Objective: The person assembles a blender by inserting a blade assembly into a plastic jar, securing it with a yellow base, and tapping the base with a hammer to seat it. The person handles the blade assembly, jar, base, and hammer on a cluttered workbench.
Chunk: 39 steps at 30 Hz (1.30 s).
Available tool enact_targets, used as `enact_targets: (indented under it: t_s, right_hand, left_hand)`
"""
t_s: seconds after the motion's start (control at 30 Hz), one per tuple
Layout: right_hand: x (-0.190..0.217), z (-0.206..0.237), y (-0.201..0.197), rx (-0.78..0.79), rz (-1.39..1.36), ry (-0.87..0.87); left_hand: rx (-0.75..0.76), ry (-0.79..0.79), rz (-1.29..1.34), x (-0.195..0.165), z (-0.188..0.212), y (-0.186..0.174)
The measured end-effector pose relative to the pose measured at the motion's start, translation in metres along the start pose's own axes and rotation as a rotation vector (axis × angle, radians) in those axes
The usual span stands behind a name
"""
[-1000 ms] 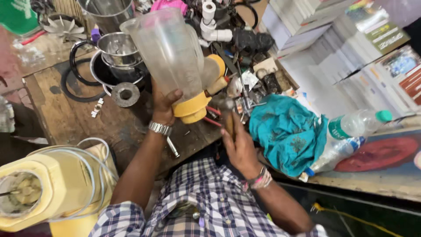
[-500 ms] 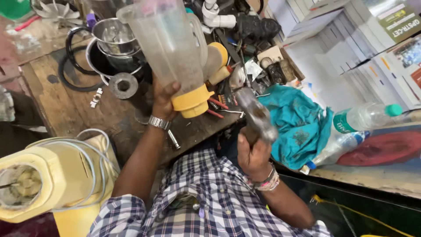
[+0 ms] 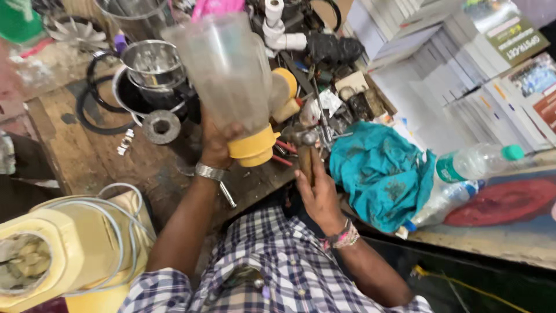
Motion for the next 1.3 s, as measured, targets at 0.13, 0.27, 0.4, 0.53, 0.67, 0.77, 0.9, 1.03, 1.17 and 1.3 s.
enact_targets:
  t_s: [0.13,0.27,0.4,0.53,0.67,0.77,0.9,1.03,1.17,1.3]
  right_hand:
    - [-0.018,0.003,-0.005,-0.026,-0.036,0.252]
    - [-0.037,0.025,0.000,0.216,0.101,0.012]
    - [-0.085,0.047,0.038,0.564,0.370,0.203]
    - [-0.071,0.015,0.057,0.485,0.622,0.012]
    - [-0.009,-0.024,0.010,0.059,-0.352,0.105]
    - [0.056,-0.037,-0.017,0.202,-0.165,-0.246]
    - [0.101,-0.043,-0.024,0.237,0.071,-0.346]
    - [0.125,-0.040,-0.027,0.143,0.042,-0.430]
    - [0.137,-0.026,-0.027,0.163,0.058,-0.468]
    - [0.141,-0.016,-0.024,0.202,0.027,-0.467]
  left_hand:
    - [-0.014,0.004,0.064,-0.008,0.009,0.000]
    - [0.087,0.195,-0.115,-0.030,0.005,0.005]
    - [-0.062,0.373,-0.765,-0.044,0.031,0.011]
    - [-0.042,0.385,-0.825,-0.047,0.043,0.017]
    - [-0.010,0.457,-1.089,-0.049,0.051,0.017]
    - [0.049,0.618,-1.186,-0.043,0.058,0.024]
    - [0.030,0.697,-1.314,-0.029,0.063,0.023]
    - [0.127,0.160,-0.315,0.002,0.062,0.004]
    - [0.011,-0.267,0.457,0.043,0.065,-0.004]
    - [-0.047,-0.511,0.537,0.071,0.053,-0.008]
Point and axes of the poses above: each hand's wrist, its own z-axis away from the middle knuckle, its own y-axis out of the palm, x = y × z, the point moved 5 cm from there along -z, towards the middle knuckle, and after that the axes turned 13 degrees about -z, right-handed, at the moved point
